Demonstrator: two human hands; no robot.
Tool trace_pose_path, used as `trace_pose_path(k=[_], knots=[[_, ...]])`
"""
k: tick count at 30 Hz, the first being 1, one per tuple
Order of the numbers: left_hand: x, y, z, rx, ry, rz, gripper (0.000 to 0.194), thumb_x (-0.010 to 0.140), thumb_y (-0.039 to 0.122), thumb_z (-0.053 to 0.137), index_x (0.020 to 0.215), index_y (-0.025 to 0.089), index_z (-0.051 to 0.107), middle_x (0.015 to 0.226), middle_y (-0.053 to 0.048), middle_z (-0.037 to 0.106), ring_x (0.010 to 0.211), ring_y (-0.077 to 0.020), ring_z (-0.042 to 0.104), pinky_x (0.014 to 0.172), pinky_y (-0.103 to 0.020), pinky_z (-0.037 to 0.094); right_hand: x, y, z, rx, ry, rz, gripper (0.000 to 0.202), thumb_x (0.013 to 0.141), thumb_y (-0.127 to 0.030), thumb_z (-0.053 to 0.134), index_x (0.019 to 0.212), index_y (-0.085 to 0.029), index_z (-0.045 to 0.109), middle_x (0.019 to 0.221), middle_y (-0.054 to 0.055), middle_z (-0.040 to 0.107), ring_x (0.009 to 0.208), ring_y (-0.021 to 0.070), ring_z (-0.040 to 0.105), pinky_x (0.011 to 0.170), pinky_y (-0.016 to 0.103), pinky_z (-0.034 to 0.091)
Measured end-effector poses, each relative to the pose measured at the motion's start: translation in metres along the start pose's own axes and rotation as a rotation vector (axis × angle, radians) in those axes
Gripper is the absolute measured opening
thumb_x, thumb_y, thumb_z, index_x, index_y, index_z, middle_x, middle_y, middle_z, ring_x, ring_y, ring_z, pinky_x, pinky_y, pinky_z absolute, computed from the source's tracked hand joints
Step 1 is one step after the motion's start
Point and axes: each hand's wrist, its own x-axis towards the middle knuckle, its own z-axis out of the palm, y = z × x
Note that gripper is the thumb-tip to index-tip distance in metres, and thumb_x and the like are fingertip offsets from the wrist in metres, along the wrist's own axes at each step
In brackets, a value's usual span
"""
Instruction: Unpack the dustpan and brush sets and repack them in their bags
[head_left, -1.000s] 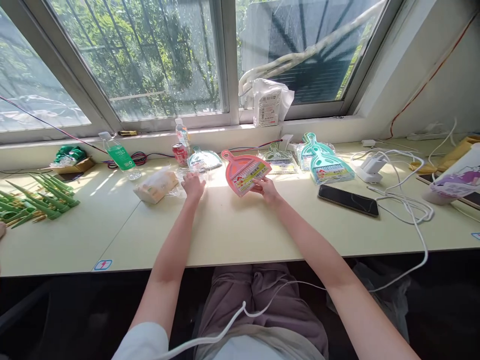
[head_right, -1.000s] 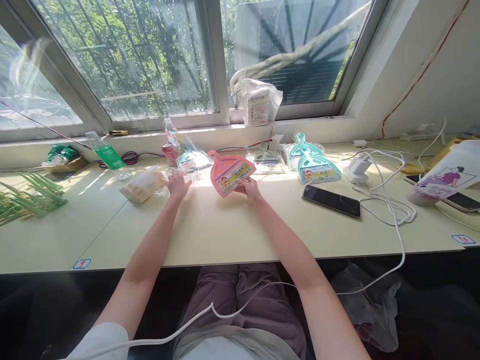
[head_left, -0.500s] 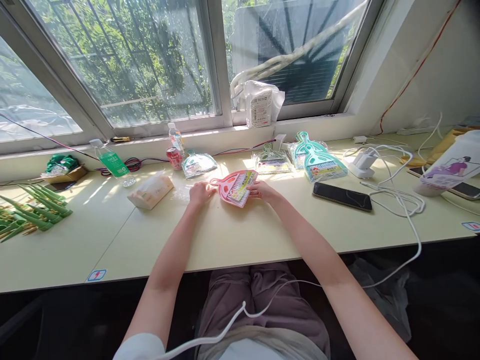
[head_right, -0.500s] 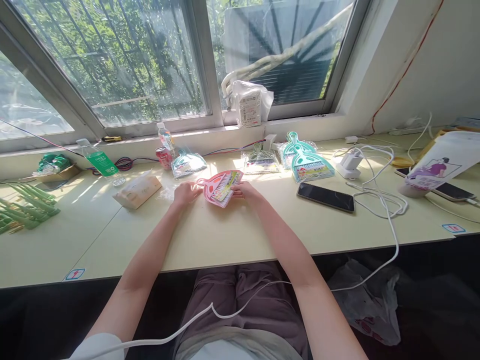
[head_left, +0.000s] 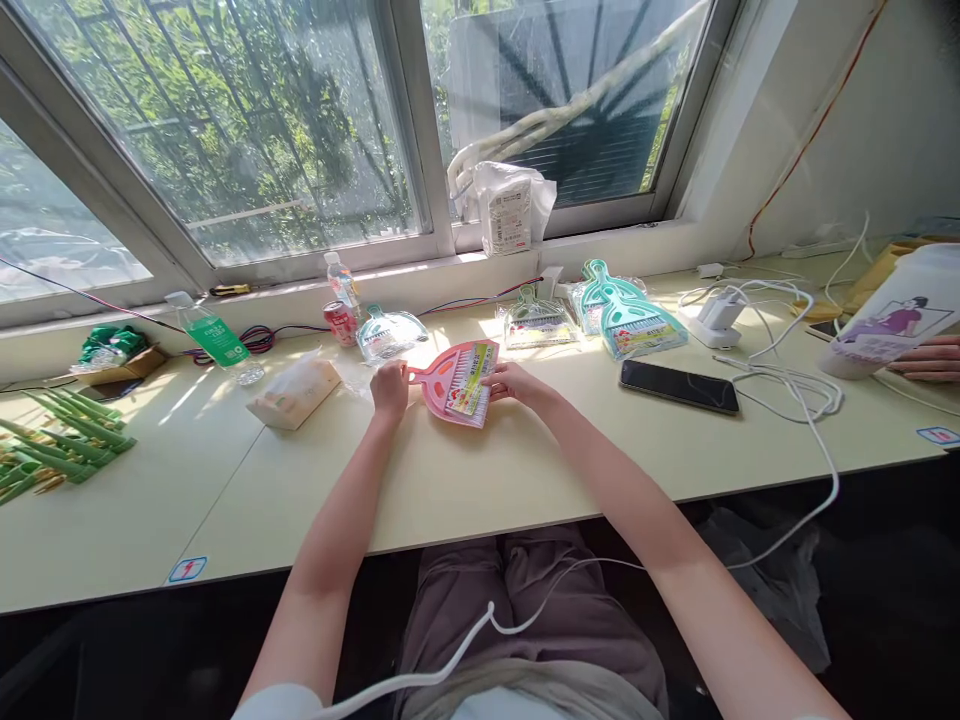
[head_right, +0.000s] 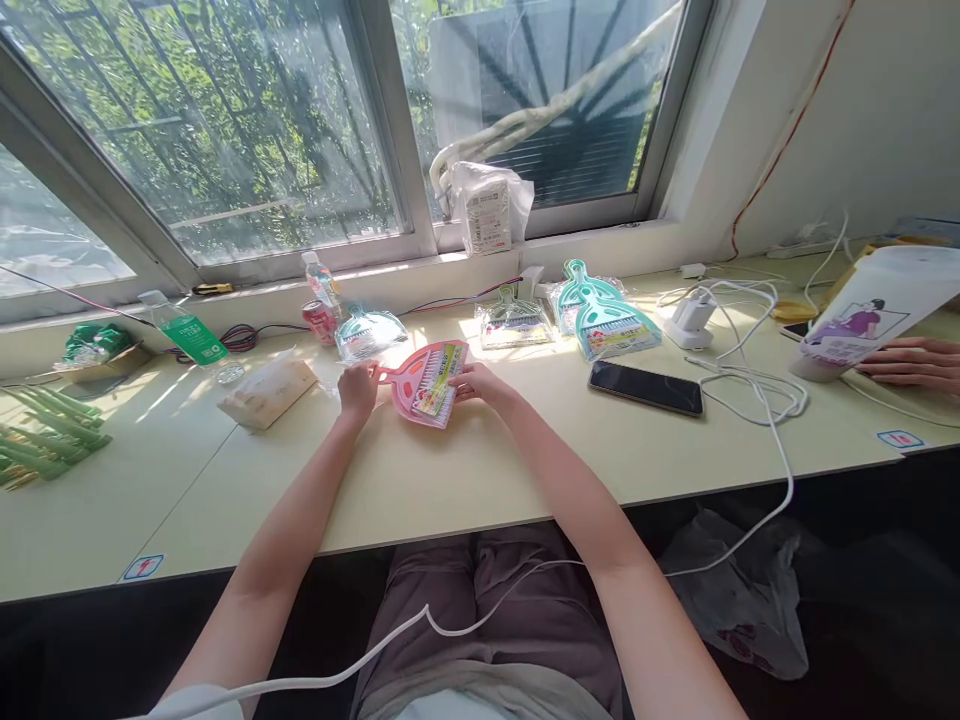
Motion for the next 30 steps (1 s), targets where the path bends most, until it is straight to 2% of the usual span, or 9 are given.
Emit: trace_pose_path(k=[5,9,16,21,23,25,26,28,30], knots=[[-0.006,0.01,-0.009,-0.046,0.094,0.076,0.032,0.094,0.026,0.038,0.101,0.019,0.068,0.105,-0.017,0.067,0.108,-0.0347,0.056,0.087,-0.043,0.043,0.001,0.008,0.019,0.077,0.025,-0.09,0.014,0.073,-0.009,0.072,0.087,-0.012,0.071,0.083,0.009,0.076,0.069,0.0192,0.073,0.074,0.035,0.063],[-0.01,0.018,-0.011,-0.158,0.131,0.085,0.026,0.093,0.026,0.045,0.102,0.022,0.069,0.106,-0.014,0.068,0.112,-0.0338,0.053,0.088,-0.041,0.043,0.004,0.017,0.022,0.122,0.104,-0.155,0.016,0.074,-0.009,0.071,0.089,-0.013,0.07,0.086,0.008,0.076,0.07,0.02,0.073,0.076,0.039,0.064],[-0.016,0.04,-0.005,-0.36,0.094,0.189,0.024,0.093,0.036,0.05,0.097,0.026,0.071,0.109,-0.01,0.068,0.112,-0.0325,0.054,0.092,-0.041,0.043,0.005,0.021,0.024,0.122,0.025,-0.147,0.018,0.073,-0.013,0.076,0.09,-0.013,0.071,0.086,0.009,0.076,0.074,0.0211,0.073,0.079,0.04,0.064],[-0.024,0.061,-0.009,-0.541,0.07,0.206,0.022,0.089,0.041,0.057,0.098,0.028,0.071,0.117,-0.008,0.065,0.123,-0.0318,0.049,0.103,-0.044,0.04,0.002,0.019,0.034,0.155,0.113,-0.175,0.017,0.072,-0.014,0.078,0.086,-0.013,0.069,0.084,0.007,0.075,0.074,0.0208,0.073,0.082,0.043,0.063],[-0.026,0.065,-0.011,-0.598,0.198,0.135,0.031,0.087,0.042,0.06,0.114,0.028,0.066,0.138,-0.007,0.053,0.138,-0.0313,0.035,0.111,-0.045,0.033,0.001,0.018,0.035,0.192,0.158,-0.206,0.016,0.073,-0.015,0.077,0.086,-0.014,0.068,0.085,0.006,0.075,0.076,0.0201,0.073,0.084,0.042,0.063],[-0.024,0.065,-0.01,-0.66,0.359,-0.044,0.055,0.086,0.043,0.063,0.136,0.028,0.049,0.155,-0.008,0.031,0.148,-0.029,0.018,0.116,-0.046,0.027,0.0,0.017,0.034,0.228,0.19,-0.239,0.015,0.075,-0.016,0.077,0.086,-0.015,0.067,0.087,0.006,0.075,0.078,0.0194,0.073,0.086,0.04,0.062],[-0.022,0.064,-0.008,-0.719,0.385,-0.157,0.064,0.085,0.045,0.062,0.142,0.027,0.04,0.158,-0.009,0.025,0.149,-0.0282,0.015,0.117,-0.047,0.027,0.0,0.016,0.034,0.243,0.196,-0.255,0.015,0.075,-0.017,0.077,0.086,-0.015,0.067,0.088,0.006,0.075,0.079,0.0194,0.073,0.086,0.04,0.062],[-0.016,0.06,-0.005,-0.918,0.247,-0.317,0.069,0.087,0.055,0.057,0.144,0.025,0.035,0.154,-0.014,0.034,0.146,-0.0295,0.026,0.113,-0.049,0.034,-0.001,0.015,0.034,0.259,0.194,-0.271,0.015,0.076,-0.018,0.077,0.086,-0.015,0.067,0.089,0.006,0.075,0.081,0.02,0.073,0.086,0.04,0.062],[-0.011,0.058,-0.001,-1.165,-0.06,-0.283,0.07,0.086,0.066,0.048,0.139,0.021,0.043,0.139,-0.016,0.052,0.135,-0.032,0.045,0.105,-0.05,0.043,-0.002,0.015,0.035,0.259,0.19,-0.272,0.015,0.076,-0.018,0.077,0.086,-0.014,0.067,0.09,0.007,0.075,0.082,0.021,0.073,0.086,0.041,0.062]])
